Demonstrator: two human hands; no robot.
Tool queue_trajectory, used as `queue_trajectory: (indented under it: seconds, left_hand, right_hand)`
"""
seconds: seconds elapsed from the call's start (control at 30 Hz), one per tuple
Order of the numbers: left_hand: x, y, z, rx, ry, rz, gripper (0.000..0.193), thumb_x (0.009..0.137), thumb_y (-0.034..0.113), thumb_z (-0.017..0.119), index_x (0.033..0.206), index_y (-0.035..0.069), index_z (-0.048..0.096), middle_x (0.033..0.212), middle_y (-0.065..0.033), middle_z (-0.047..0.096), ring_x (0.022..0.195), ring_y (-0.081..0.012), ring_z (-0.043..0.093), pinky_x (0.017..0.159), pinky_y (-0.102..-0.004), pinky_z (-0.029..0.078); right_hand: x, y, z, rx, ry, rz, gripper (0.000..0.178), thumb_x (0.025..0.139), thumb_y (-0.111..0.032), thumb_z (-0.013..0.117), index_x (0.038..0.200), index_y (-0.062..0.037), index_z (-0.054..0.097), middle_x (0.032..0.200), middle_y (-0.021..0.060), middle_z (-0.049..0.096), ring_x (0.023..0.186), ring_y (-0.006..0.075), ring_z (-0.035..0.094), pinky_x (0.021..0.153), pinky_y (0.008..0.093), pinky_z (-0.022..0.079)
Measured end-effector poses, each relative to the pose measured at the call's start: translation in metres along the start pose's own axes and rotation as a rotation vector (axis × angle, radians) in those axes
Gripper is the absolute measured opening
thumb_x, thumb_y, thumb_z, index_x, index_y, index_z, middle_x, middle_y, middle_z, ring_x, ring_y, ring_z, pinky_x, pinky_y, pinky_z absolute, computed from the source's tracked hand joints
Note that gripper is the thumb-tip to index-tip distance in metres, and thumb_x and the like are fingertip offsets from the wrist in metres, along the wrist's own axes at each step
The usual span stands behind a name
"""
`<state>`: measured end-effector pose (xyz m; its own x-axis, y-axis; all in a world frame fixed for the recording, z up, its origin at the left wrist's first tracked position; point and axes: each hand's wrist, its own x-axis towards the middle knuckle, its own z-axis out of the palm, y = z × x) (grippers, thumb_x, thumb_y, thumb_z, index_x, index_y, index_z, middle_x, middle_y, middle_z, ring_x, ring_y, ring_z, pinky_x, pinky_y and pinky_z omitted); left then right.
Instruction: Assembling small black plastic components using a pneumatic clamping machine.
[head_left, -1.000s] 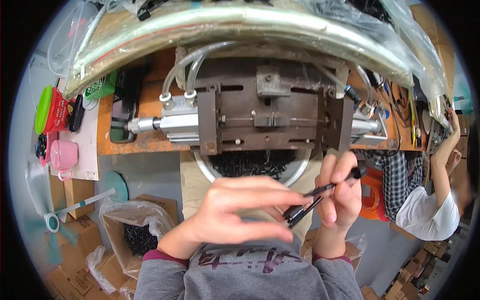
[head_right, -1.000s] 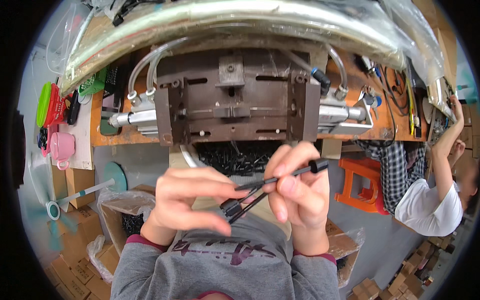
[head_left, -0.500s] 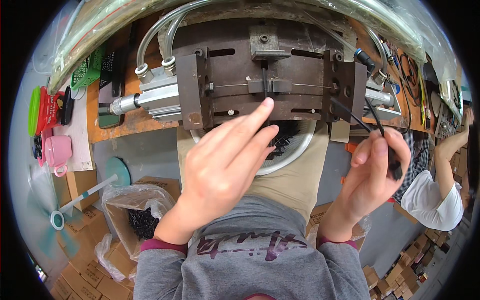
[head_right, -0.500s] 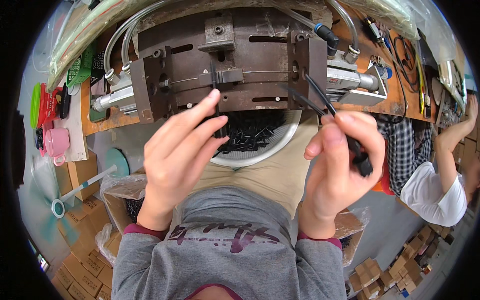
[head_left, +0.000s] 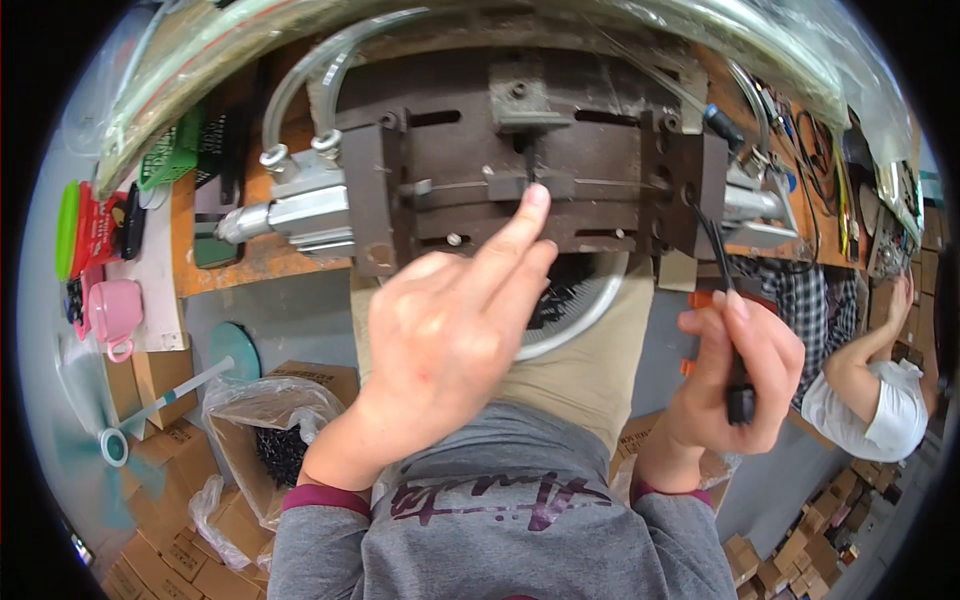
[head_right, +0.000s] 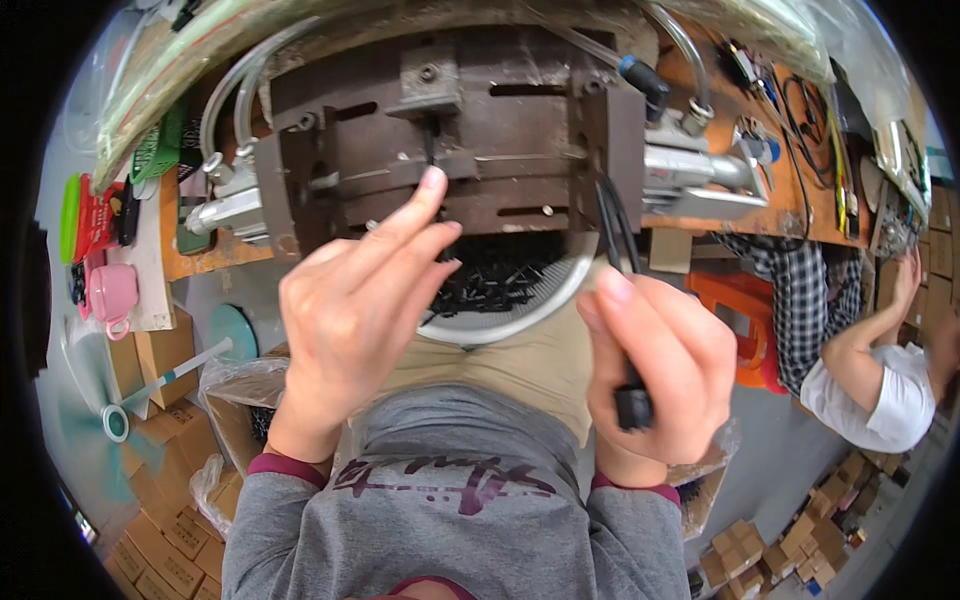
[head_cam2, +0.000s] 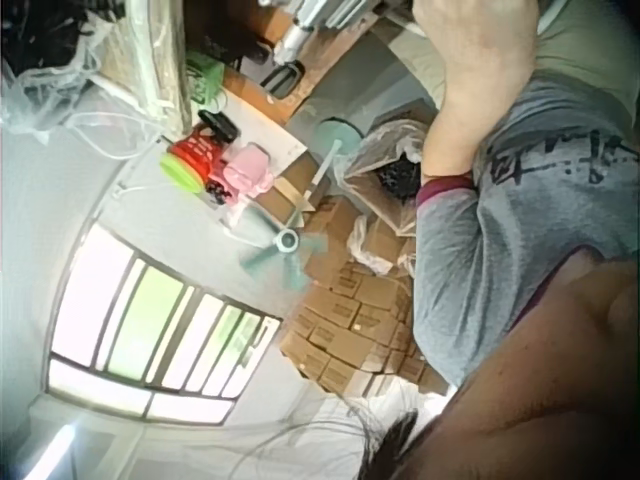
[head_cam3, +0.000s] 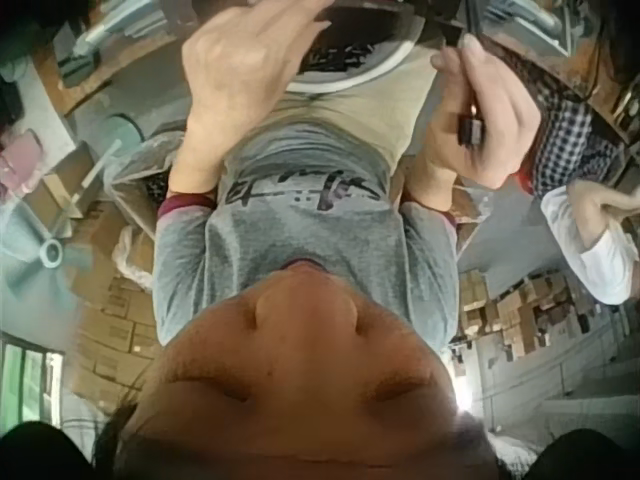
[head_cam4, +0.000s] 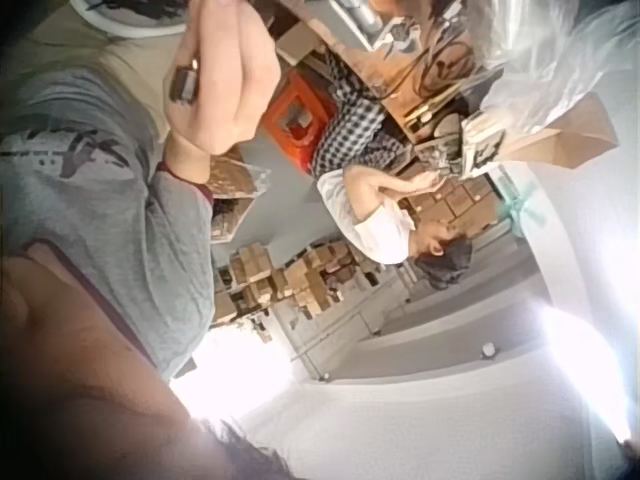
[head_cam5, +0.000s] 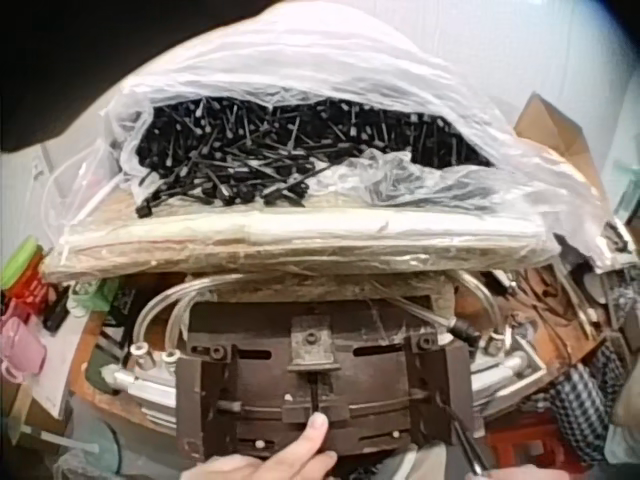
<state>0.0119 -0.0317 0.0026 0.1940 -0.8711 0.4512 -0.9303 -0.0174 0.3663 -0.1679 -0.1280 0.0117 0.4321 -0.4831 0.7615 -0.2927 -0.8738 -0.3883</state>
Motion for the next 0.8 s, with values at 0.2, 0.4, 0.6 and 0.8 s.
queue_trajectory:
  seconds: [0.2, 0.4, 0.6, 0.8]
  left_hand:
    - [0.001, 0.009, -0.013, -0.468, 0.005, 0.045, 0.033, 0.064, 0.013, 0.085, 0.092, 0.004, 0.070, 0.103, -0.0139, 0.071, 0.070, -0.0200, 0.067, 0.060, -0.0251, 0.051]
    - [-0.005, 0.017, -0.024, -0.680, 0.044, -0.044, 0.042, 0.058, 0.008, 0.089, 0.095, 0.000, 0.069, 0.087, -0.0126, 0.069, 0.076, -0.0219, 0.068, 0.063, -0.0271, 0.053]
    - [-0.015, 0.004, -0.013, -0.367, 0.105, -0.113, 0.036, 0.060, 0.003, 0.084, 0.094, 0.001, 0.073, 0.095, -0.0119, 0.067, 0.082, -0.0205, 0.065, 0.065, -0.0291, 0.054]
    - [-0.011, -0.003, 0.010, -0.022, 0.089, 0.054, 0.028, 0.063, 0.008, 0.078, 0.089, 0.002, 0.070, 0.115, -0.0127, 0.067, 0.067, -0.0192, 0.065, 0.060, -0.0271, 0.050]
  right_hand:
    - [0.008, 0.003, 0.016, -0.053, -0.096, -0.300, 0.038, 0.065, -0.002, 0.070, 0.102, 0.0067, 0.070, 0.098, 0.0168, 0.063, 0.066, 0.0199, 0.063, 0.055, 0.0275, 0.050]
    - [0.009, -0.015, 0.032, 0.036, -0.158, -0.214, 0.037, 0.069, 0.001, 0.071, 0.105, 0.0069, 0.068, 0.099, 0.0172, 0.065, 0.074, 0.0230, 0.066, 0.064, 0.0287, 0.053]
    - [0.005, 0.000, 0.025, 0.244, -0.071, 0.016, 0.035, 0.088, 0.001, 0.060, 0.121, 0.0105, 0.054, 0.114, 0.0238, 0.060, 0.092, 0.0303, 0.068, 0.079, 0.0330, 0.056]
    - [-0.003, 0.007, 0.024, 0.391, -0.074, 0.095, 0.040, 0.084, 0.008, 0.062, 0.122, 0.0082, 0.052, 0.121, 0.0278, 0.055, 0.094, 0.0337, 0.068, 0.079, 0.0351, 0.059]
